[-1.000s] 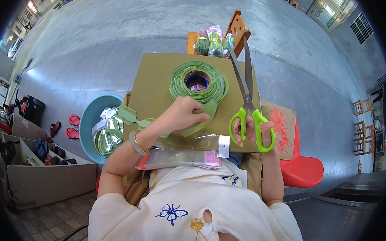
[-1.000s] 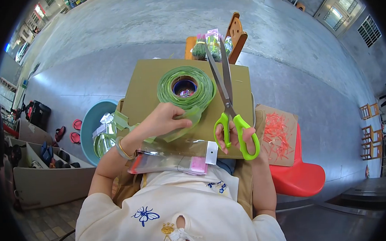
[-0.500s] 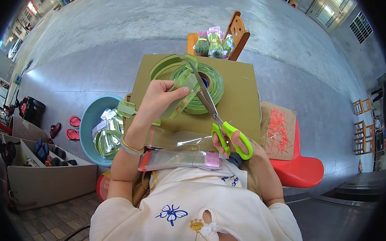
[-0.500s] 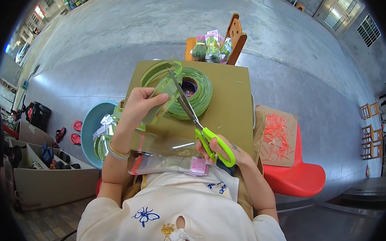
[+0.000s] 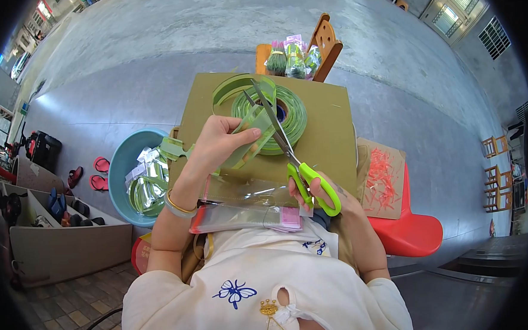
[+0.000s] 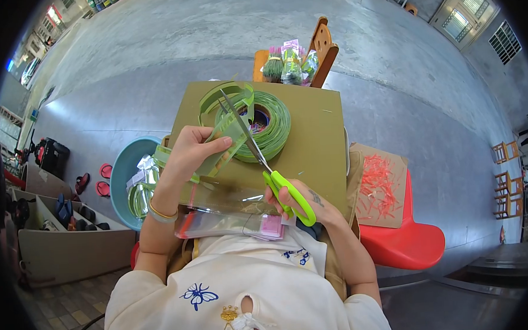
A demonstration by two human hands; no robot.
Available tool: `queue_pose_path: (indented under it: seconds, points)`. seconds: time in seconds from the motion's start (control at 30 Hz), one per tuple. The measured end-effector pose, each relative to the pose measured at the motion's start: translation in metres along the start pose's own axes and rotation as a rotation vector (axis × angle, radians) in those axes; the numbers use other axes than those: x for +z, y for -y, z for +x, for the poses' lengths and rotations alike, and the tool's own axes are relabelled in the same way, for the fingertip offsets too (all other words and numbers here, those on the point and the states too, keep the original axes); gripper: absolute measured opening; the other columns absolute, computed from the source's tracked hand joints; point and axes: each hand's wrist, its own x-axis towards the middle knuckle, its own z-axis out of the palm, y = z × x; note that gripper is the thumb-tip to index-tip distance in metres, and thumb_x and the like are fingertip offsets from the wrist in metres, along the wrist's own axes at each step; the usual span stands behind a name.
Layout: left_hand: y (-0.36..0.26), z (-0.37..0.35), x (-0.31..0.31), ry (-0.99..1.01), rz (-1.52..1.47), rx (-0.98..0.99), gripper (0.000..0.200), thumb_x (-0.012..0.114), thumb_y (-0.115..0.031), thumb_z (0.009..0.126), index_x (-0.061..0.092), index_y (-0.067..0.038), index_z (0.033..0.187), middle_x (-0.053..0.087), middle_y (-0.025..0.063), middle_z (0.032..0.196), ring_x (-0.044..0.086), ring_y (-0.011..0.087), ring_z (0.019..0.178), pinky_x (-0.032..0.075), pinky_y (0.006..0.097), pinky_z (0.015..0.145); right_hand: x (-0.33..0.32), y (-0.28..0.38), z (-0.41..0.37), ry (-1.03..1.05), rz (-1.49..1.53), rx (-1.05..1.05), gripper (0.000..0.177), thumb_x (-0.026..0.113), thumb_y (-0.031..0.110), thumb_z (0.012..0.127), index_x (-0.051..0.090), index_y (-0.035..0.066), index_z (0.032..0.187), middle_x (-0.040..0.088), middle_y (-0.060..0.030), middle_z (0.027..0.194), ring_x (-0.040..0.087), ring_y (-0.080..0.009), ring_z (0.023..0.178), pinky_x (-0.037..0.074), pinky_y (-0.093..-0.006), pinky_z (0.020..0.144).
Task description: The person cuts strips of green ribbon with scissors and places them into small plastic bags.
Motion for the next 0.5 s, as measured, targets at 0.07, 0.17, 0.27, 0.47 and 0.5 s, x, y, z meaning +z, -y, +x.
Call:
queue_pose_path:
  seconds: [0.07,0.17,0.27,0.47,0.5]
  points:
    - [0.002,0.001,0.000,0.000,-0.011,0.001,0.018,0.067,-0.016,0.080,0.068,0.002,0.082,0.063,0.0031,0.064,0.052,0.0040,0.051,0.039,0.0188,0.045,-0.003,-0.002,0.000,0.024,-0.006,0.000,0.079,0.041,0.077,0.073,0.052,0.001,0.090,0.049,-0.0034,0.071,0.050,-0.0092,0.057,0.044,-0.0233,0.053]
    - [0.002,0.000,-0.001,0.003,-0.019,-0.001,0.018,0.067,-0.016,0.079,0.068,0.002,0.082,0.063,0.0032,0.064,0.052,0.0041,0.051,0.039,0.0188,0.045,-0.005,-0.002,0.001,0.048,-0.001,-0.001,0.077,0.042,0.076,0.073,0.051,0.001,0.089,0.049,-0.0032,0.070,0.050,-0.0085,0.056,0.045,-0.0229,0.051]
    - [0.001,0.000,-0.001,0.006,-0.036,-0.001,0.018,0.067,-0.016,0.080,0.068,0.002,0.082,0.063,0.0034,0.064,0.053,0.0042,0.050,0.039,0.0189,0.044,-0.006,-0.004,0.000,0.028,0.003,0.027,0.074,0.043,0.075,0.074,0.050,0.002,0.085,0.049,-0.0024,0.068,0.049,-0.0074,0.053,0.044,-0.0215,0.047]
    - [0.002,0.000,-0.002,0.001,-0.023,0.009,0.018,0.067,-0.015,0.080,0.068,0.003,0.082,0.063,0.0041,0.064,0.053,0.0051,0.050,0.039,0.0190,0.044,-0.006,0.000,-0.001,-0.059,0.037,0.113,0.074,0.056,0.074,0.064,0.051,0.001,0.078,0.049,-0.0025,0.061,0.049,-0.0075,0.046,0.041,-0.0190,0.039]
    - [0.001,-0.001,-0.002,0.009,-0.032,0.001,0.018,0.067,-0.015,0.080,0.068,0.003,0.083,0.063,0.0042,0.064,0.053,0.0051,0.050,0.039,0.0190,0.044,-0.004,0.003,-0.001,-0.097,0.040,0.153,0.079,0.060,0.076,0.057,0.052,0.000,0.078,0.050,-0.0031,0.059,0.049,-0.0081,0.045,0.040,-0.0186,0.038]
